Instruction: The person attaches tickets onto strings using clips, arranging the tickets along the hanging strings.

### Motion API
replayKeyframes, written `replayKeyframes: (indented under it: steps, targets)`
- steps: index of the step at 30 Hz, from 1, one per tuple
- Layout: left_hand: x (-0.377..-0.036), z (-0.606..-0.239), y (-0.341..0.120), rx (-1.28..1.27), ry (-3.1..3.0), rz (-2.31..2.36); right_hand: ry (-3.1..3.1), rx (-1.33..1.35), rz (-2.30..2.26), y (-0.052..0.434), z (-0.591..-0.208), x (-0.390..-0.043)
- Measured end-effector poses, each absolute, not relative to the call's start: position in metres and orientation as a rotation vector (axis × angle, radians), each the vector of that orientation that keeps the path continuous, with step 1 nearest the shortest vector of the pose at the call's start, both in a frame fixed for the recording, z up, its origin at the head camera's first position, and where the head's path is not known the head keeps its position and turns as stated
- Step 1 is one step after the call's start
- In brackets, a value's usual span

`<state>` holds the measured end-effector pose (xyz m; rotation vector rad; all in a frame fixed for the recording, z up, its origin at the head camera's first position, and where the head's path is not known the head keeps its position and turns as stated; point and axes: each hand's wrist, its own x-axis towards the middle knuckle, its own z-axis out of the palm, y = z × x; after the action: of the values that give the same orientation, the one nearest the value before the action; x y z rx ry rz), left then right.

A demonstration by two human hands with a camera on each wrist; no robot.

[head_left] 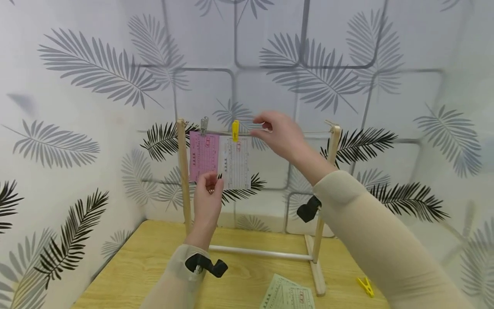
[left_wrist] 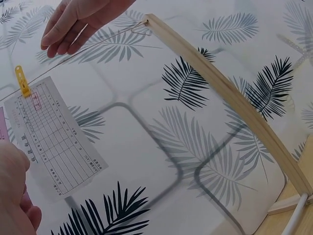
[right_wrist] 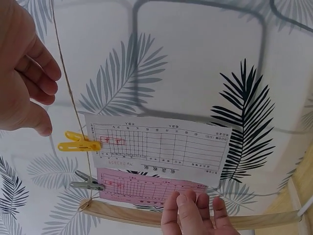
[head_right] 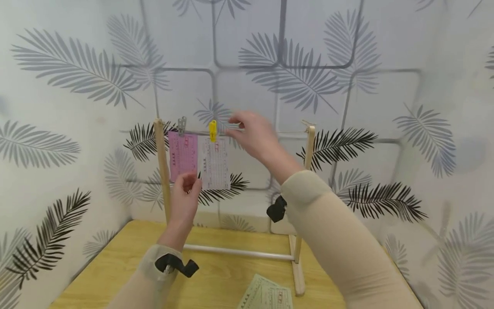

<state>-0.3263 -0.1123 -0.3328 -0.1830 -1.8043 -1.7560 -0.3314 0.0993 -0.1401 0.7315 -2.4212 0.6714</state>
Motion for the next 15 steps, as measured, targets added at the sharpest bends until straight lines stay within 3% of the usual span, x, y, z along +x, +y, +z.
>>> replayKeyframes:
  steps: [15]
  targets:
    - [-0.314,-0.348,-0.109,-0.159,-1.773,-1.725,-2.263,0.812,0.783,0.139,-0.186,-0.303]
